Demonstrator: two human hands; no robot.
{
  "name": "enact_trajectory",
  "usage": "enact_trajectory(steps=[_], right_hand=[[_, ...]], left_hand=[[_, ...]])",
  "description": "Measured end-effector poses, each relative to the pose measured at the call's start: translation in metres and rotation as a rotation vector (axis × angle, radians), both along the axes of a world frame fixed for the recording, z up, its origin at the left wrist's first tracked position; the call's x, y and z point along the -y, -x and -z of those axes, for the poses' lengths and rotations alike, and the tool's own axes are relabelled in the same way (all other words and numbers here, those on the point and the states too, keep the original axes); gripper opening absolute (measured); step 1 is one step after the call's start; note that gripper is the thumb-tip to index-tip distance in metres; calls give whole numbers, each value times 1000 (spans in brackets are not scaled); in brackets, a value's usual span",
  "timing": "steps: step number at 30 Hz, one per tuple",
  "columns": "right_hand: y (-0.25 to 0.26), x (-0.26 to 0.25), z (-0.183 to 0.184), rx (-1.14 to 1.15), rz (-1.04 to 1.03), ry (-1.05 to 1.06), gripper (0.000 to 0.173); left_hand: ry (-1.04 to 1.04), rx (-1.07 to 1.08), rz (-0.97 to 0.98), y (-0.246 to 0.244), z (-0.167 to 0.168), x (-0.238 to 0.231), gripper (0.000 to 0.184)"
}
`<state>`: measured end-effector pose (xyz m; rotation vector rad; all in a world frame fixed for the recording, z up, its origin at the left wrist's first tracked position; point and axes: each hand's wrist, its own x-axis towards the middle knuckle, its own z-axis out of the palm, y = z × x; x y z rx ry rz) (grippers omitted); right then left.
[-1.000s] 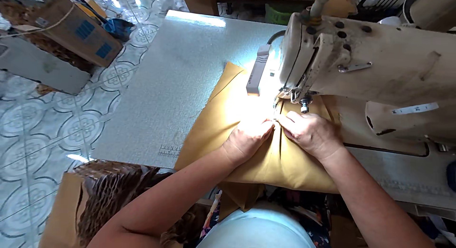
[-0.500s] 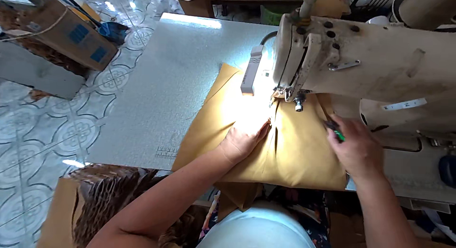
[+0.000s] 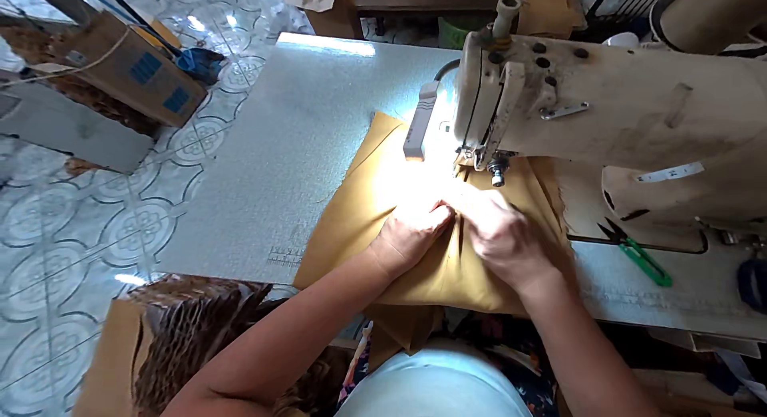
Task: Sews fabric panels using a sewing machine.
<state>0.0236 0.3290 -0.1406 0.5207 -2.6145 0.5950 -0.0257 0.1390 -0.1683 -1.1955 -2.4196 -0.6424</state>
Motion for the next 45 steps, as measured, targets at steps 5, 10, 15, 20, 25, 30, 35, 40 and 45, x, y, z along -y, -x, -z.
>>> enact_trajectory(steps=[5, 10, 15, 20, 25, 30, 35, 40, 45], right_hand=[[13, 6, 14, 62, 68, 5, 24], [0, 12, 19, 74, 187, 118, 26], [-9, 27, 31, 38, 256, 47, 26], [-11, 27, 35, -9, 251, -21, 26], [-12, 21, 37, -46, 206, -51, 28], [-10, 11, 36, -43, 140, -71, 31], [2, -2, 34, -40, 61, -82, 30], [17, -11, 27, 14, 6, -20, 30], [10, 8, 21, 90, 157, 187, 29]], left_hand=[[-10, 21, 9, 1, 0, 0, 18], [2, -6, 30, 1, 1, 1, 19], [54, 8, 73, -7, -3, 5, 25], [41, 141, 12, -1, -21, 0, 22], [72, 87, 16, 7, -5, 4, 30], [90, 82, 47, 8, 3, 14, 37], [87, 73, 72, 19, 3, 12, 39], [70, 59, 102, 35, 0, 8, 38], [64, 40, 161, 36, -4, 8, 28]])
